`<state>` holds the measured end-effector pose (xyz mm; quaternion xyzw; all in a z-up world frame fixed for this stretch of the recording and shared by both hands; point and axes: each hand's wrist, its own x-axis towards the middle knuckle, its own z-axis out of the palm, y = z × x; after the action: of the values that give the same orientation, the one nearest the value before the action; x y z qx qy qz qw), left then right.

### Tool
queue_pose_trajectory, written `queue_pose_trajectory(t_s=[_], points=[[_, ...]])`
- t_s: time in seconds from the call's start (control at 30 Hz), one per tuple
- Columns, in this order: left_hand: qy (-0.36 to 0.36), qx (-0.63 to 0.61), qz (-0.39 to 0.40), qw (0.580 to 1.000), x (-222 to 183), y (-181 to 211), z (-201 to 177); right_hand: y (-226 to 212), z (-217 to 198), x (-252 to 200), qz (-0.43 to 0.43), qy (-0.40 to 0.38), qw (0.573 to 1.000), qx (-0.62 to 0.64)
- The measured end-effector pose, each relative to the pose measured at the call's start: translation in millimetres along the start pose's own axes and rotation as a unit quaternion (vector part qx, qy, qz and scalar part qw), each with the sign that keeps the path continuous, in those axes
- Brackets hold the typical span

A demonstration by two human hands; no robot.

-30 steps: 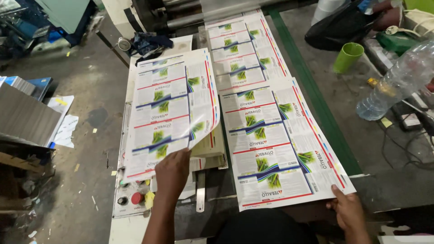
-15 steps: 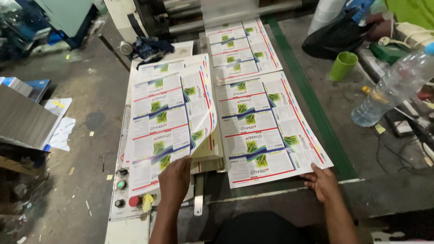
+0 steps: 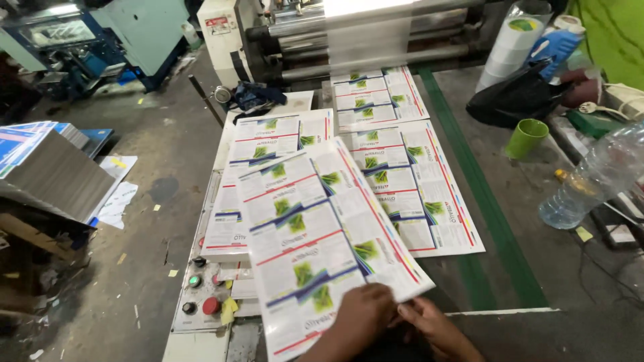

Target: Inspecting and stacking printed packaging sheets coming from a printing machine.

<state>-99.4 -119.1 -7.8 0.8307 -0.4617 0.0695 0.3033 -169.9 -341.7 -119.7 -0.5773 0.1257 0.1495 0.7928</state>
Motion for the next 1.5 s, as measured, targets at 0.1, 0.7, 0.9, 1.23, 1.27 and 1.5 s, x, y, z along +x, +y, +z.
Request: queue_pose_trajectory(t_s=[0.1, 0.7, 0.9, 1.23, 1.27, 1.5], points=[[0.008, -0.032, 0.082, 0.996, 7.4, 22.5, -15.1, -17.6, 17.3, -3.7, -0.011, 0.009, 0.995, 0.097], [0.025, 0.236, -0.194, 0.952, -11.2, -141.7, -77.6, 51.9, -180.4, -4.9, -0.076, 0.311, 0.938, 0.132], [-0.073, 0.286, -0.243, 0.924, -19.5, -161.6, -73.3, 83.1, -236.2, -18.2, -0.001, 0.311, 0.944, 0.112], [-0.042, 0.211, -0.204, 0.955, 8.4, -142.1, -140.1, 64.7, -184.1, -65.0, 0.046, 0.383, 0.92, 0.065], [0.044, 0.222, -0.169, 0.959, 7.7, -138.8, -141.5, 70.0, -182.3, -67.7, 0.021, 0.378, 0.923, 0.071], [0.181, 0.203, -0.114, 0.956, 12.0, -47.9, -149.5, 67.3, -157.6, -77.7, -0.001, 0.385, 0.918, 0.092]])
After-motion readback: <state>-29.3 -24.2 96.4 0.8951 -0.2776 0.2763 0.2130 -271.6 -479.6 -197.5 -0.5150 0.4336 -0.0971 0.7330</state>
